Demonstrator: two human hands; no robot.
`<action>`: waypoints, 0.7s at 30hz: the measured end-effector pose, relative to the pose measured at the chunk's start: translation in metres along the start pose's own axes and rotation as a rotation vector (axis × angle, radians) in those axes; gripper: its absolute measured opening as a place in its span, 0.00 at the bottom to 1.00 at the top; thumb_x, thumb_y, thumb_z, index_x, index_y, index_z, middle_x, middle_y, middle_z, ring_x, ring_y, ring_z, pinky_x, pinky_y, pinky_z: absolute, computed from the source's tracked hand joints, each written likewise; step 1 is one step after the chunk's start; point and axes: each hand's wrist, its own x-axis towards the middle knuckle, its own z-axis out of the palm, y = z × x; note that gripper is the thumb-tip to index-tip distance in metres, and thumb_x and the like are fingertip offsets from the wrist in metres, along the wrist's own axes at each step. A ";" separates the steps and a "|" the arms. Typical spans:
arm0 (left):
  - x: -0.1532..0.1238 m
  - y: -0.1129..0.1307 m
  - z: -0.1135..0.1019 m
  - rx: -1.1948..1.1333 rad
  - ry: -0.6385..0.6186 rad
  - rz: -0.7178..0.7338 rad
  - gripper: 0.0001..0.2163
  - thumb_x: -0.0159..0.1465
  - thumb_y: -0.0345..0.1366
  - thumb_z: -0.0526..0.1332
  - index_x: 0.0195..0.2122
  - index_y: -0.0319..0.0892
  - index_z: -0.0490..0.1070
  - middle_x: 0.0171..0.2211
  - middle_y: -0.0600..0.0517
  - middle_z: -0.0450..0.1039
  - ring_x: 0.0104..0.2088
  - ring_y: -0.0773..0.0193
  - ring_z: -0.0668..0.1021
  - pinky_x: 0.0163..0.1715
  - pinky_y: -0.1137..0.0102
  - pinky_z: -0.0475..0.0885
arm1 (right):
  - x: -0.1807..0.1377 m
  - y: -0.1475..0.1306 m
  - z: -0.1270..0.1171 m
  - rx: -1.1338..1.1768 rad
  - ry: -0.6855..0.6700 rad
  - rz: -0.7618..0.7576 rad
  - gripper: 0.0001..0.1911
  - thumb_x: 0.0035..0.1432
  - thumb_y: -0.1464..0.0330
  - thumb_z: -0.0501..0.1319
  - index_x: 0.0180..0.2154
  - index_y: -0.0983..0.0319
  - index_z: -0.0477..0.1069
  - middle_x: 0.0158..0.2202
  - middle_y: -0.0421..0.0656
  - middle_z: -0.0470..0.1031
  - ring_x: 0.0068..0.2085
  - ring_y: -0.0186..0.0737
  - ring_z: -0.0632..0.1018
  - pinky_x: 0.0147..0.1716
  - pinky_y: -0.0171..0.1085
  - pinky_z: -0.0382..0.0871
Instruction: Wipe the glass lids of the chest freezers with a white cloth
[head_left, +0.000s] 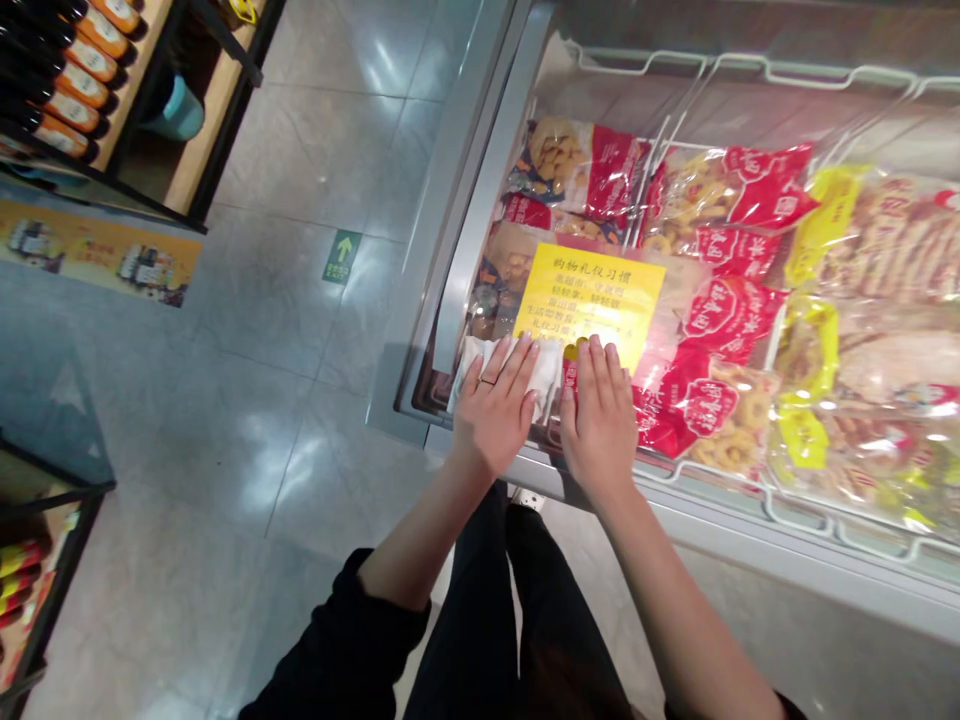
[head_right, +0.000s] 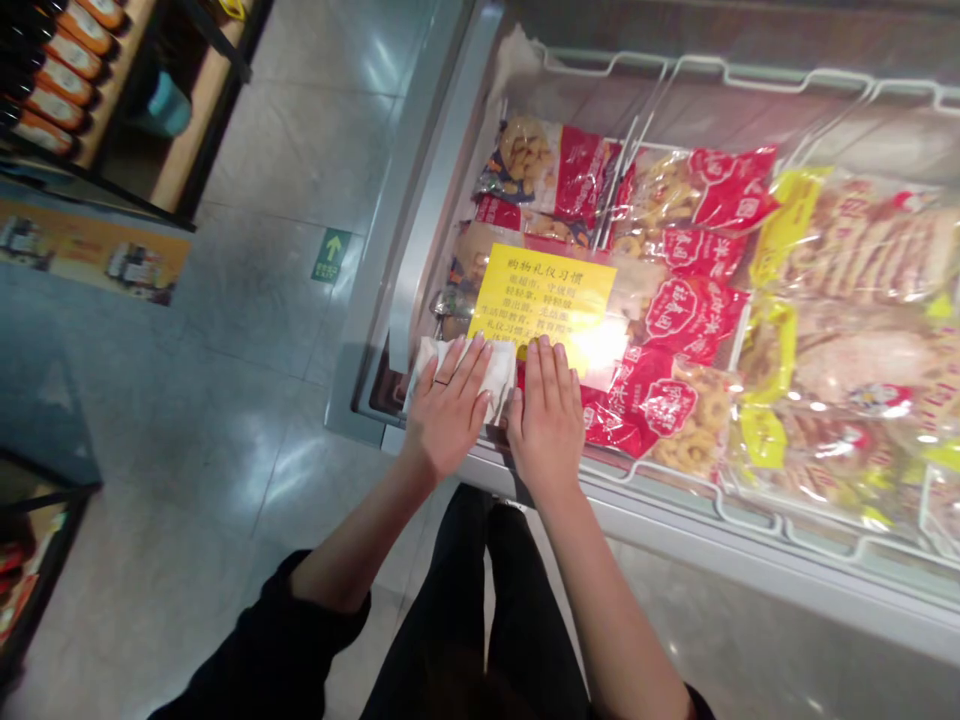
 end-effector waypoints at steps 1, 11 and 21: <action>0.004 -0.002 0.000 -0.001 0.003 0.019 0.28 0.80 0.41 0.46 0.79 0.43 0.50 0.80 0.55 0.48 0.80 0.58 0.54 0.78 0.55 0.52 | -0.001 0.001 0.000 0.002 0.000 -0.004 0.36 0.77 0.66 0.46 0.80 0.58 0.39 0.79 0.50 0.56 0.79 0.50 0.55 0.76 0.60 0.54; -0.009 0.011 0.011 -0.024 0.119 -0.106 0.32 0.79 0.39 0.49 0.81 0.43 0.41 0.79 0.47 0.52 0.79 0.53 0.55 0.77 0.50 0.54 | -0.040 0.026 -0.025 0.002 0.034 -0.016 0.38 0.77 0.70 0.48 0.81 0.57 0.36 0.79 0.50 0.56 0.79 0.51 0.55 0.76 0.58 0.56; 0.027 0.026 0.017 -0.079 0.118 -0.067 0.31 0.77 0.36 0.49 0.80 0.43 0.47 0.80 0.48 0.50 0.79 0.50 0.55 0.79 0.48 0.50 | -0.070 0.042 -0.024 -0.036 -0.024 -0.029 0.43 0.73 0.73 0.49 0.80 0.58 0.31 0.79 0.50 0.56 0.78 0.52 0.58 0.76 0.59 0.56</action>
